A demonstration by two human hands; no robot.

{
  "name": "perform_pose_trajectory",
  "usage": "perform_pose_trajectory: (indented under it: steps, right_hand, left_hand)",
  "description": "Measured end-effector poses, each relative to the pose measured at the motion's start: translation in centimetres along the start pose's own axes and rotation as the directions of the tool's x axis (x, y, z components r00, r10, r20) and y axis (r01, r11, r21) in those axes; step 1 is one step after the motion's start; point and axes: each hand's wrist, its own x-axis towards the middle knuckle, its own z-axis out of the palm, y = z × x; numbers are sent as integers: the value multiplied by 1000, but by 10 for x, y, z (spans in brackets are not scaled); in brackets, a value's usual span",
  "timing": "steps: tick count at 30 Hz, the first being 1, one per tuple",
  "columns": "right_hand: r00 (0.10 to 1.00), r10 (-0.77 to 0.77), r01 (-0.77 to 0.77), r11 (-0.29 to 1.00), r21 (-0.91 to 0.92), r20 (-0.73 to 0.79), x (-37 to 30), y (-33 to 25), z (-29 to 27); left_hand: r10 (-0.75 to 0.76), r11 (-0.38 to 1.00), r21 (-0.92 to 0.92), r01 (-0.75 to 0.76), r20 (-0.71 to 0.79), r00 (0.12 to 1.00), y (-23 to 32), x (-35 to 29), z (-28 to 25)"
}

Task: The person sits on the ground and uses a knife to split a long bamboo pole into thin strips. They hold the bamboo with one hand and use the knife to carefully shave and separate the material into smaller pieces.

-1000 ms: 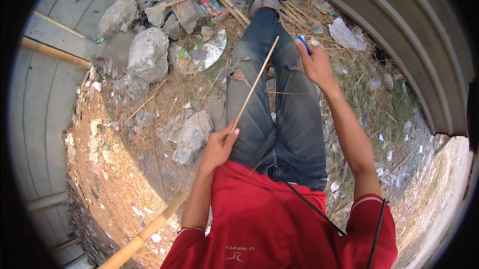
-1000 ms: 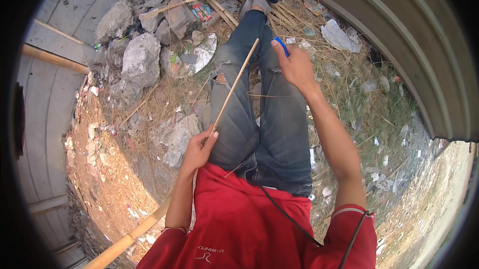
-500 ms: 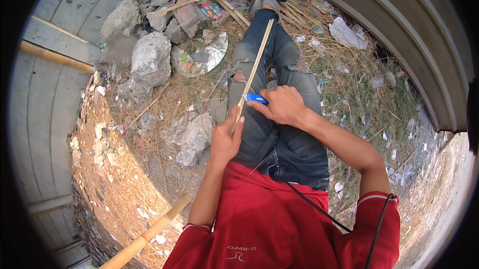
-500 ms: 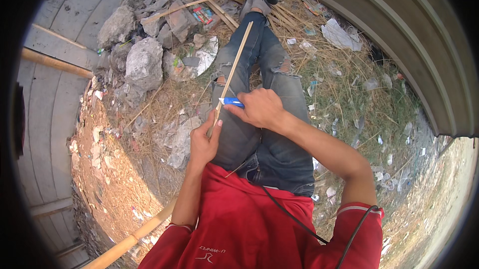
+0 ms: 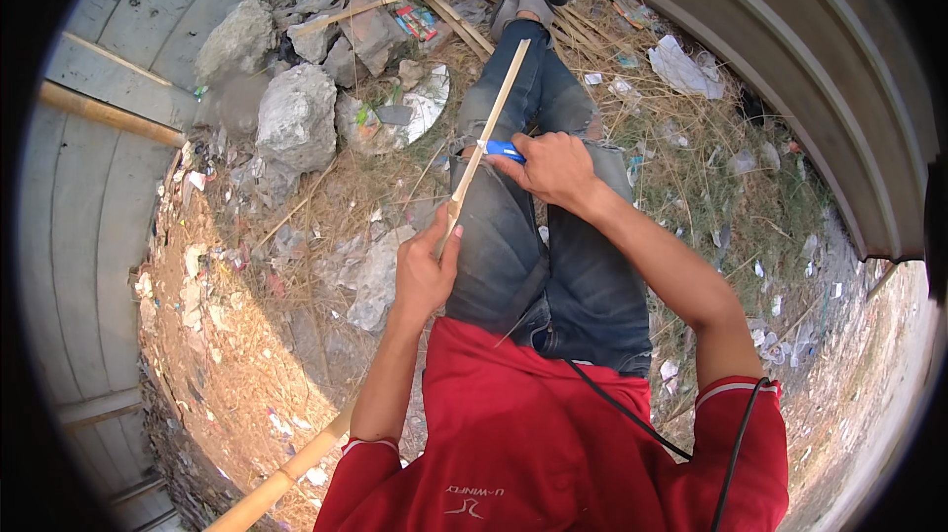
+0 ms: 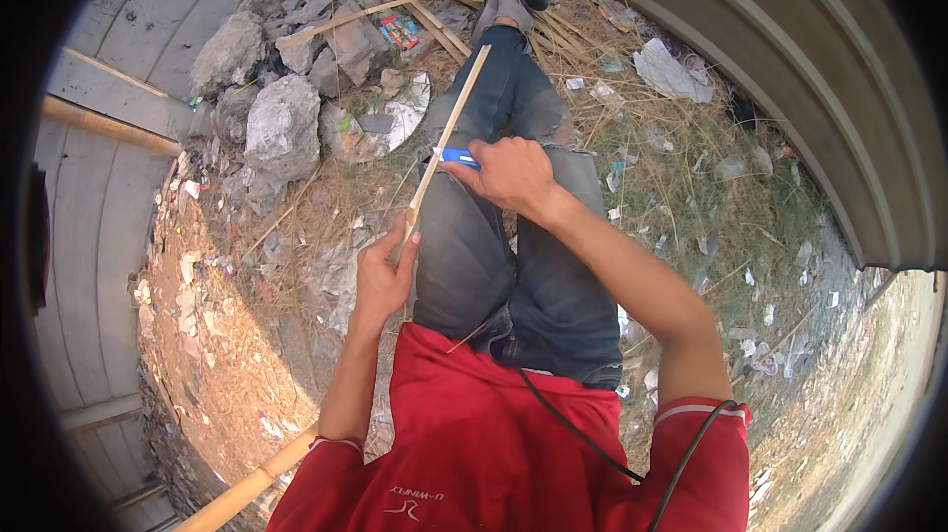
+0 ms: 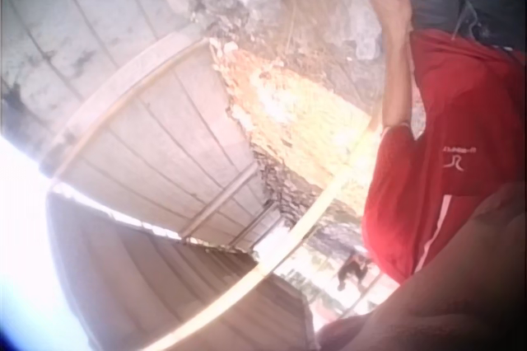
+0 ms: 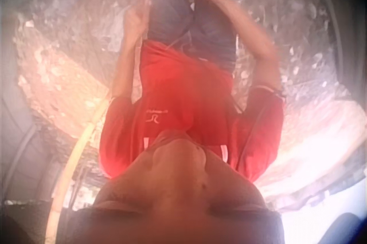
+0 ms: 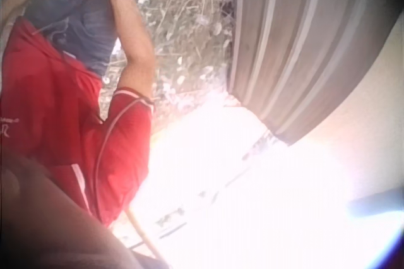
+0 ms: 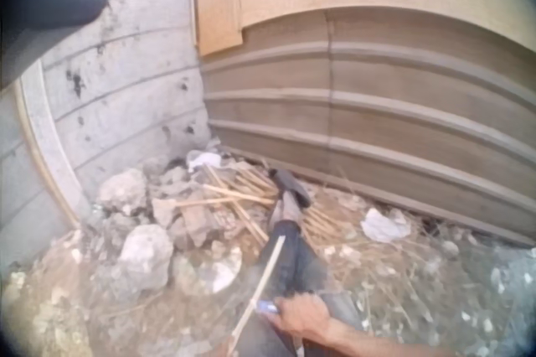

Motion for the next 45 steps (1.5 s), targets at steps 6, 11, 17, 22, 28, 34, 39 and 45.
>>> perform_pose_trajectory:
  steps: [6,11,17,22,28,34,39,45]
  right_hand:
    - [747,650,-649,759,53,-140,32,160,-33]
    - [741,669,-653,738,169,-57,10,191,-65]
    - [906,371,-421,839,344,205,-9,85,-48]
    - [783,161,-190,982,-15,601,-44,24,-27]
    - [854,316,-336,942,-26,412,-69,32,2]
    - [750,547,-652,707,275,372,-39,56,-10]
    - [812,521,-583,745,326,262,-28,48,-26]
    - [944,302,-329,832,446,133,-37,-8,-48]
  left_hand:
    - [-112,994,36,107,186,976,-20,-52,-20]
    - [-64,998,-21,67,90,994,-44,-68,0]
    - [-36,999,-22,36,5,999,-30,-40,18]
    - [-99,994,-40,98,-21,995,-20,-33,9]
    - [-139,990,-38,138,-24,990,-23,-34,9]
    - [-110,987,-117,110,3,994,-23,-29,19]
    - [-72,991,-111,73,7,997,-9,-26,17]
    - [-22,985,-172,15,-39,999,-9,-24,29]
